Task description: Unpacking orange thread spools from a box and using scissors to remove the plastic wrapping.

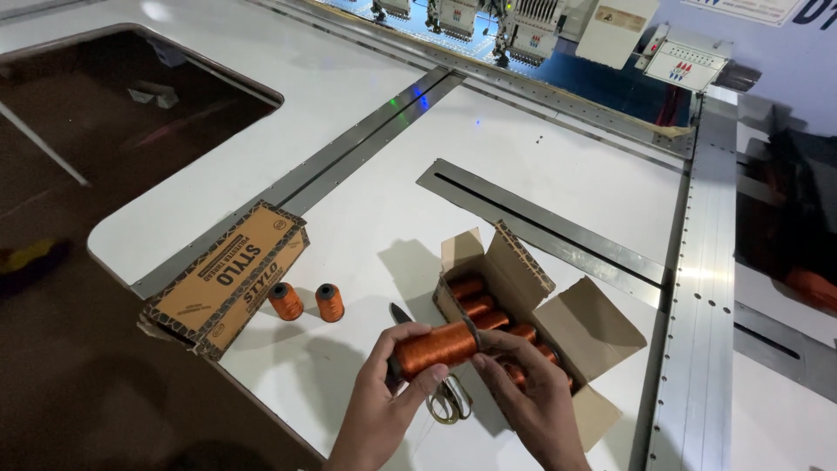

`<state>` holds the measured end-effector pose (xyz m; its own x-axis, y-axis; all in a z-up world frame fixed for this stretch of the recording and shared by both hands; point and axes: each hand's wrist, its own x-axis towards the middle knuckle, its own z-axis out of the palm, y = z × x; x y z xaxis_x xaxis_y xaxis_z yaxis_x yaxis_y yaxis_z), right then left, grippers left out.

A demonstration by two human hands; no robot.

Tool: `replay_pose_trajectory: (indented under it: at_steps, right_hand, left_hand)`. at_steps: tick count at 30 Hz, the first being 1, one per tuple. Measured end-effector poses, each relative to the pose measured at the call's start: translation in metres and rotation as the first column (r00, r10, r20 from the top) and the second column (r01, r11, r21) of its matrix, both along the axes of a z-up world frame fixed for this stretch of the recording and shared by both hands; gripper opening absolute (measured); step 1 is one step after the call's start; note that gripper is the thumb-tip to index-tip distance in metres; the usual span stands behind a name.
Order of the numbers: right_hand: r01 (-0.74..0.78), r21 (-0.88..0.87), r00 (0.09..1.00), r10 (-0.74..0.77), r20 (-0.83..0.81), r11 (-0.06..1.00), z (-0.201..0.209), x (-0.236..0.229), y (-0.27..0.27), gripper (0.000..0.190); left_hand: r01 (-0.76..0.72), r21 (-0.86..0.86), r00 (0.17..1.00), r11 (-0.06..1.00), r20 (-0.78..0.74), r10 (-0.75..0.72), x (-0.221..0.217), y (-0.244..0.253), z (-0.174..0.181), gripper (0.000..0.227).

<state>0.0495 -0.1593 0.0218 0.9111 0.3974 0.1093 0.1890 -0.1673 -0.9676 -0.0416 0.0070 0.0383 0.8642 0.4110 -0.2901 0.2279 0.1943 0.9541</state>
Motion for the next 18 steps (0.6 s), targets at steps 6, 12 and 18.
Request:
replay_pose_trajectory:
  at_steps: [6, 12, 18]
  right_hand:
    - [0.035, -0.151, 0.935, 0.021, 0.354, 0.988, 0.006, 0.001, -0.004, 0.030]
    - [0.066, -0.207, 0.857, 0.051, 0.514, 0.976, -0.007, 0.007, -0.007, 0.024]
    - [0.120, -0.231, 0.709, 0.080, 0.701, 0.965, -0.018, 0.010, -0.007, 0.011]
  left_hand:
    - [0.029, 0.091, 0.998, 0.995, 0.059, -0.034, -0.001, 0.001, 0.000, 0.047]
    - [-0.018, 0.326, 0.952, 0.945, 0.294, -0.083, -0.002, 0.001, -0.019, 0.040]
    - [-0.008, 0.337, 0.934, 0.941, 0.338, -0.113, -0.003, 0.002, -0.016, 0.041]
